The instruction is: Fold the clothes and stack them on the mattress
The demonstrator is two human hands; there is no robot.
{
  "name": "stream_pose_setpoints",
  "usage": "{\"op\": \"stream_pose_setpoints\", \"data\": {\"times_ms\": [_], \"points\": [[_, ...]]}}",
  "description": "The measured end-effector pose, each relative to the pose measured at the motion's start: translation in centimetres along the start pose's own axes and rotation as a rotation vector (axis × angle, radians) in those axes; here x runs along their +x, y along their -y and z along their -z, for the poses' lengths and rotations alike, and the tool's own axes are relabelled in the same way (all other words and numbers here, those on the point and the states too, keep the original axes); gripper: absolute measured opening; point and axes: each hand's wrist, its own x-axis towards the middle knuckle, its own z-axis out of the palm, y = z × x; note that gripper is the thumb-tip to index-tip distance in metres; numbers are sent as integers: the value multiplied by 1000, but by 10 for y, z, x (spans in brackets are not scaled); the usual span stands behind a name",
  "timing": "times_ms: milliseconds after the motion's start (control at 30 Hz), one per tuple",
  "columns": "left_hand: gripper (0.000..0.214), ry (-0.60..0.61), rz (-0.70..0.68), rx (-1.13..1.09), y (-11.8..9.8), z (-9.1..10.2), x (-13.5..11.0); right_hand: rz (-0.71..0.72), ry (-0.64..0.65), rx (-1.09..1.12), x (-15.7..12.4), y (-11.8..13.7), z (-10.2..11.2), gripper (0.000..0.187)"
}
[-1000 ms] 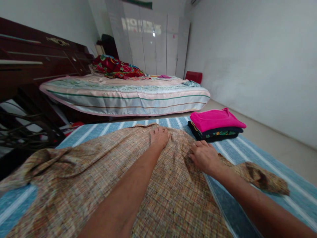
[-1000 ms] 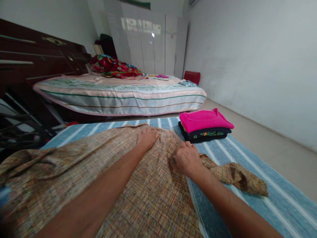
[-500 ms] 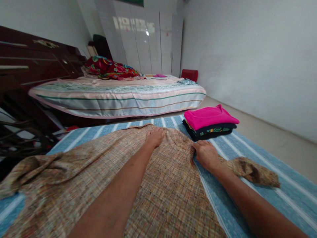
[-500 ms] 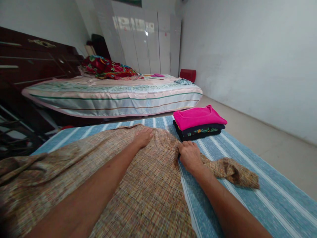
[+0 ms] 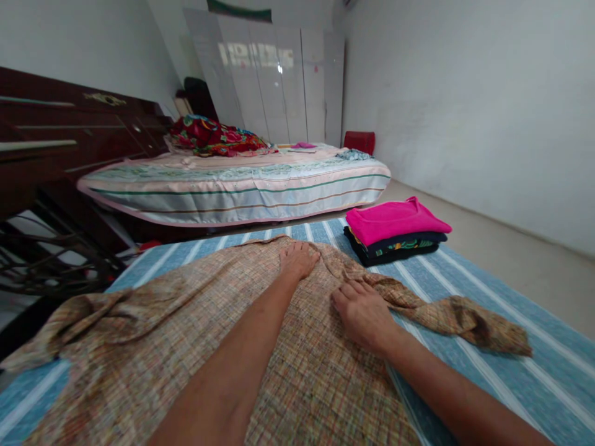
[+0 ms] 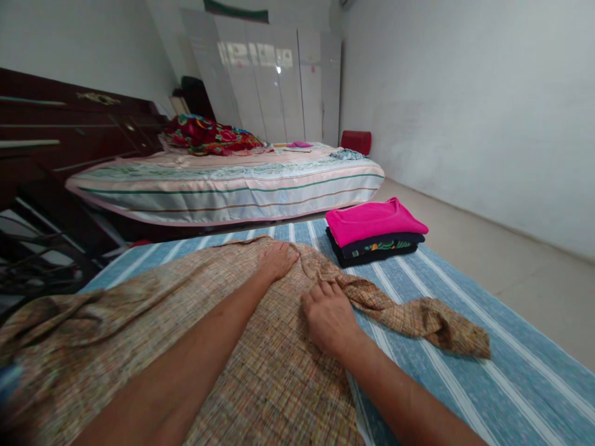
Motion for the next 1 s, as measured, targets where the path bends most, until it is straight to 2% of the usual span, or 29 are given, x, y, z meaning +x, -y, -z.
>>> {"op": "stream_pose_setpoints", "data": {"times_ms": [67,133,200,367,500,600,733,900,1000], "points": [[50,-5,-6,-8,1,0,-1,-125,85,-35,-2,-2,-4,27],[50,-5,-3,-12,1,0,-3,-160,100,-48,-5,-6,-6,27],[50,-5,7,-11,0,0,-7,-134,48,-64,-7,-6,-7,27],[50,-10,12,-11,-3,1,-17,-4,-194,-80,-13,2,-20,31],[42,-25,-13,-22,-2,15,-23,23,-180,-59,-17,2,-34,30],[36,-33,-56,-25,9,33,-34,36,-195,-56,-20,-2,-40,31],[37,18,-84,-13,41,54,-71,54,-245,-49,-23,-6,-49,34],[43,93,-82,-24,84,69,-143,76,-255,-53,-26,-13,-60,34],[47,144,-120,-76,100,78,-185,97,-218,-75,-25,-14,-54,32]]}}
